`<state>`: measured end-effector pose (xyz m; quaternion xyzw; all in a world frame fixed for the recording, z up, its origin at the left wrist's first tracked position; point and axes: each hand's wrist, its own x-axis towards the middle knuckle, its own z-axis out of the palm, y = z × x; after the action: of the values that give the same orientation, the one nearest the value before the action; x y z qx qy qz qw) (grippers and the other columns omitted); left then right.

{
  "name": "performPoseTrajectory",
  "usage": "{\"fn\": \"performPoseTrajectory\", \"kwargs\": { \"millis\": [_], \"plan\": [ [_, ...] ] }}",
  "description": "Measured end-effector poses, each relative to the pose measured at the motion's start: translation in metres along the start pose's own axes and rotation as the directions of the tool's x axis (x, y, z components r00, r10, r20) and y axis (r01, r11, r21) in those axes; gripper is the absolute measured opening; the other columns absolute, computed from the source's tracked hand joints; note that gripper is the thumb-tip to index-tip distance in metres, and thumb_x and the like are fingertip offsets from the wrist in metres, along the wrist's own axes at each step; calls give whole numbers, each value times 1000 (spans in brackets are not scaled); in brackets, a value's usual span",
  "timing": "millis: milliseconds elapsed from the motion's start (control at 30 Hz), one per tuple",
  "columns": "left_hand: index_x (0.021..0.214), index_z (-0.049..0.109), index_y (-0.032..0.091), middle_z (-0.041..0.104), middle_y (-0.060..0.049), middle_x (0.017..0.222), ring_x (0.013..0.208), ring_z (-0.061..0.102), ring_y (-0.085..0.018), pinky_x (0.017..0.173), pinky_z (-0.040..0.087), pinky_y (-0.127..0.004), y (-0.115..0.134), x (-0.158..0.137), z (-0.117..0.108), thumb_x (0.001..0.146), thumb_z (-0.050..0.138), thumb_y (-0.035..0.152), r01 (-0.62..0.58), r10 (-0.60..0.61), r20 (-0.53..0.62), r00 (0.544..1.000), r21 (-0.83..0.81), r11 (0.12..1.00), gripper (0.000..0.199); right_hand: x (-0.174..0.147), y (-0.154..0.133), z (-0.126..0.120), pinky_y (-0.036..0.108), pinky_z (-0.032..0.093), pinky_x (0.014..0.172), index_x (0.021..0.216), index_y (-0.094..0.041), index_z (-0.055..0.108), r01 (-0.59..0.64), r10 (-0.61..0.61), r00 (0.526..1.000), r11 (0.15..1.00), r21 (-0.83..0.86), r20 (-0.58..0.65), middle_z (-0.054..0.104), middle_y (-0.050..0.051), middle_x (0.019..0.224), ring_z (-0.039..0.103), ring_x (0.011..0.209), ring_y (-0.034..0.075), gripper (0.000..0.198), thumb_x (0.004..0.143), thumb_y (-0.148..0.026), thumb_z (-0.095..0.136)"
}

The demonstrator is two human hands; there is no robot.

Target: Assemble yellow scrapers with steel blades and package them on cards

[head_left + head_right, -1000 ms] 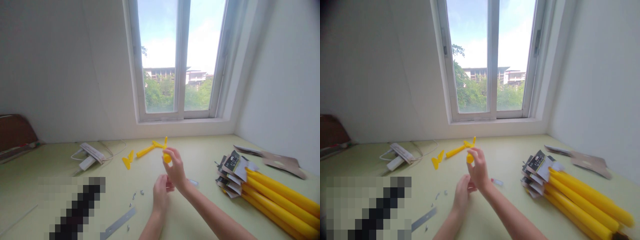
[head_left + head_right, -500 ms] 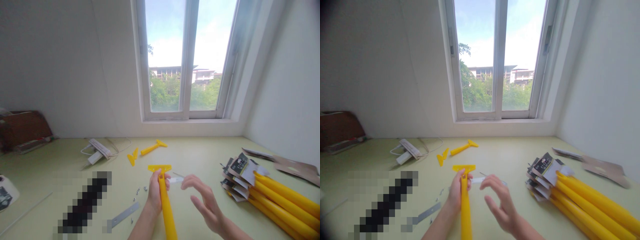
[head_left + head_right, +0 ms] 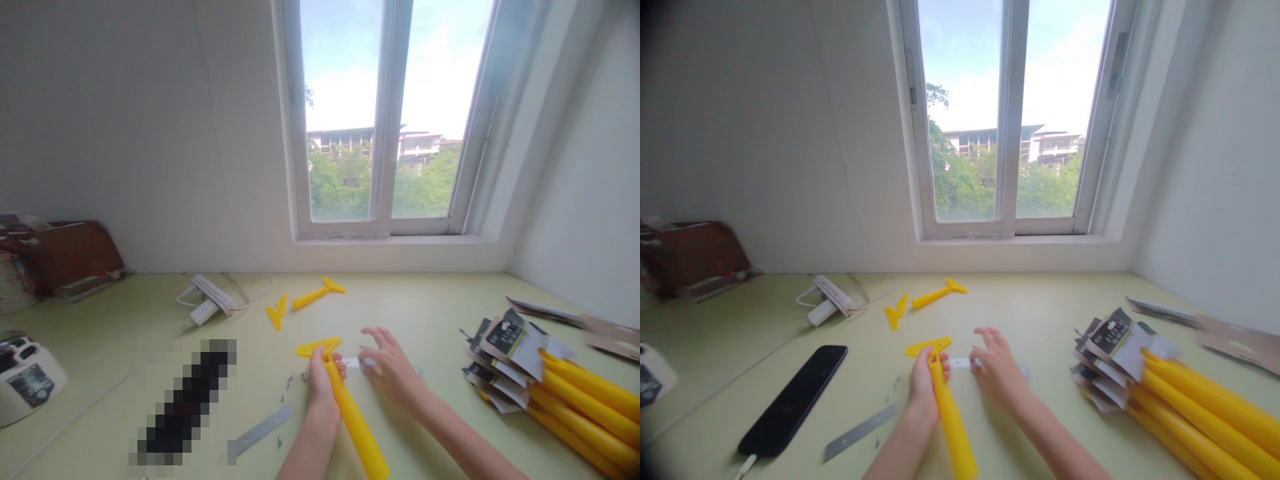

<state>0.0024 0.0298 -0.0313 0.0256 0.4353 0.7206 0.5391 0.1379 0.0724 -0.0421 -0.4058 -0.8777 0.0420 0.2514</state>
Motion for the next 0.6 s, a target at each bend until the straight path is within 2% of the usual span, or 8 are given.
{"fn": "performPoseTrajectory", "kwargs": {
  "millis": [100, 267, 433, 533, 600],
  "plan": [
    [70, 47, 14, 52, 0, 52, 37, 43, -5, 40, 35, -16, 4, -2, 2, 71, 47, 24, -2, 4, 42, 999, -44, 999, 10, 2, -3, -5, 38, 28, 91, 75, -22, 60, -16, 16, 999, 1000, 1, 47, 46, 6, 111, 33, 111, 22, 16, 68, -11, 50],
    [73, 47, 16, 51, 3, 54, 37, 41, -4, 37, 32, -14, 16, -9, 3, 70, 50, 23, -28, 82, 251, 964, -212, 977, 8, -6, -6, -13, 36, 29, 87, 78, -21, 55, -27, 26, 993, 1000, 12, 118, 48, 5, 106, 36, 106, 21, 19, 64, -8, 51],
    [73, 48, 15, 50, 3, 56, 39, 41, -4, 38, 32, -15, 18, -14, 3, 71, 50, 25, -27, 85, 337, 938, -172, 985, 10, -18, -12, -20, 30, 32, 78, 74, -19, 53, -2, -1, 991, 1000, 22, 135, 52, 4, 94, 44, 92, 17, 19, 69, -3, 44],
    [74, 47, 15, 50, 3, 56, 39, 42, -5, 39, 32, -16, 16, -15, 4, 72, 50, 27, -24, 71, 346, 936, -137, 990, 12, -21, -14, -22, 28, 33, 72, 77, -18, 51, 3, -8, 988, 999, 33, 154, 55, 3, 84, 47, 80, 15, 17, 73, -6, 41],
    [74, 47, 15, 50, 3, 55, 39, 42, -5, 39, 32, -16, 16, -15, 4, 73, 49, 27, -21, 61, 338, 939, -121, 992, 13, -21, -14, -23, 28, 34, 72, 80, -19, 52, 18, -23, 987, 999, 36, 158, 56, 4, 84, 48, 79, 16, 16, 74, -7, 41]
  ]
}}
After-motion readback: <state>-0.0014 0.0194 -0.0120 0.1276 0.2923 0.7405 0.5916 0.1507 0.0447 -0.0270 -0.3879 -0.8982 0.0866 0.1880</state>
